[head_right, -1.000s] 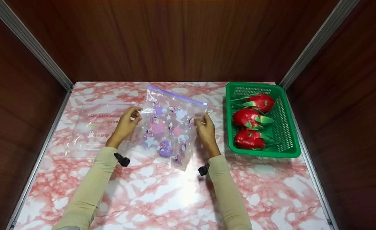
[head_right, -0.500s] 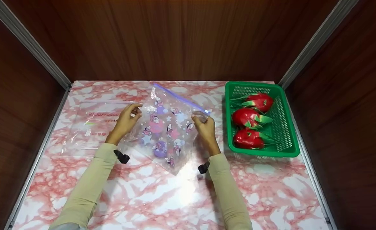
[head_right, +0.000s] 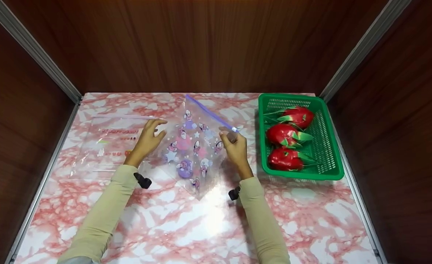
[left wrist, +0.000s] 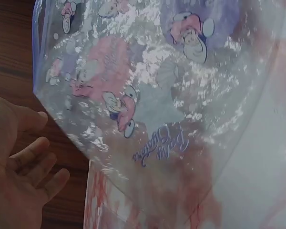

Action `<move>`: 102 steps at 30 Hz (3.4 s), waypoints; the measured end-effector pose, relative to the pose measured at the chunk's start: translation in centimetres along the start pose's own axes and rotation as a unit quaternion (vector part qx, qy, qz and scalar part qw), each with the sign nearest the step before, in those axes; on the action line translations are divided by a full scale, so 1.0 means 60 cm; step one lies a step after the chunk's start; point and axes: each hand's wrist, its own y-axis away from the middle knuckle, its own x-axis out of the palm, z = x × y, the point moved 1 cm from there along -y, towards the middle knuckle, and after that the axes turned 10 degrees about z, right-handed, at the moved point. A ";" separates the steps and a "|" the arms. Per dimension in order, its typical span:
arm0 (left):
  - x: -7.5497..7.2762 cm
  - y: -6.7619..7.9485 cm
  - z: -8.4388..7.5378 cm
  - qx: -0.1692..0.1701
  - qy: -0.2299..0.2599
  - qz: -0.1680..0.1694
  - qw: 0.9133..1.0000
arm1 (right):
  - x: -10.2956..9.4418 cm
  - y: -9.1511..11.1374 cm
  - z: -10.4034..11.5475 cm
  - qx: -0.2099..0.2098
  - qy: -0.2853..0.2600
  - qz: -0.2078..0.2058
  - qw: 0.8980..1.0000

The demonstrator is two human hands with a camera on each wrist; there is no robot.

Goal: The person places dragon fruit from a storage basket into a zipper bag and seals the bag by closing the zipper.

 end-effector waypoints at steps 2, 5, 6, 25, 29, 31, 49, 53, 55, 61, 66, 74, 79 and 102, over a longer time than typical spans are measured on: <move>0.004 -0.002 -0.007 0.003 -0.004 0.007 1.000 | 0.005 0.004 0.012 -0.025 0.010 -0.001 1.000; 0.012 -0.005 -0.022 0.014 -0.004 0.022 1.000 | 0.014 0.011 0.034 -0.064 0.023 0.001 0.998; 0.016 -0.006 -0.028 0.017 -0.003 0.026 1.000 | 0.017 0.013 0.041 -0.075 0.024 0.002 0.997; 0.063 -0.041 -0.157 -0.009 0.088 0.057 0.994 | 0.039 0.021 0.049 -0.221 0.123 -0.011 0.967; 0.073 -0.047 -0.176 -0.047 0.111 0.069 0.990 | 0.039 0.017 0.026 -0.243 0.145 -0.023 0.959; 0.078 -0.048 -0.181 -0.067 0.122 0.073 0.988 | 0.038 0.016 0.013 -0.243 0.151 -0.025 0.958; 0.106 -0.040 -0.179 -0.127 0.197 0.098 0.967 | 0.038 0.028 -0.006 -0.280 0.198 0.002 0.939; 0.105 -0.043 -0.181 -0.114 0.183 0.101 0.971 | 0.040 0.030 -0.003 -0.254 0.182 0.035 0.949; 0.102 -0.044 -0.181 -0.107 0.176 0.099 0.973 | 0.041 0.030 0.001 -0.233 0.166 0.067 0.956; 0.094 -0.048 -0.180 -0.074 0.146 0.090 0.982 | 0.042 0.032 0.012 -0.174 0.099 0.162 0.966; 0.090 -0.051 -0.175 -0.052 0.122 0.078 0.988 | 0.041 0.035 0.012 -0.132 0.059 0.220 0.965; 0.090 -0.050 -0.171 -0.031 0.097 0.077 0.992 | 0.040 0.022 0.019 -0.105 0.024 0.216 0.971; 0.093 -0.047 -0.175 -0.015 0.088 0.091 0.992 | 0.039 0.010 0.028 -0.065 0.033 0.201 0.977; 0.104 -0.033 -0.166 -0.015 0.044 0.097 0.994 | 0.059 -0.003 0.042 0.030 0.023 0.161 0.986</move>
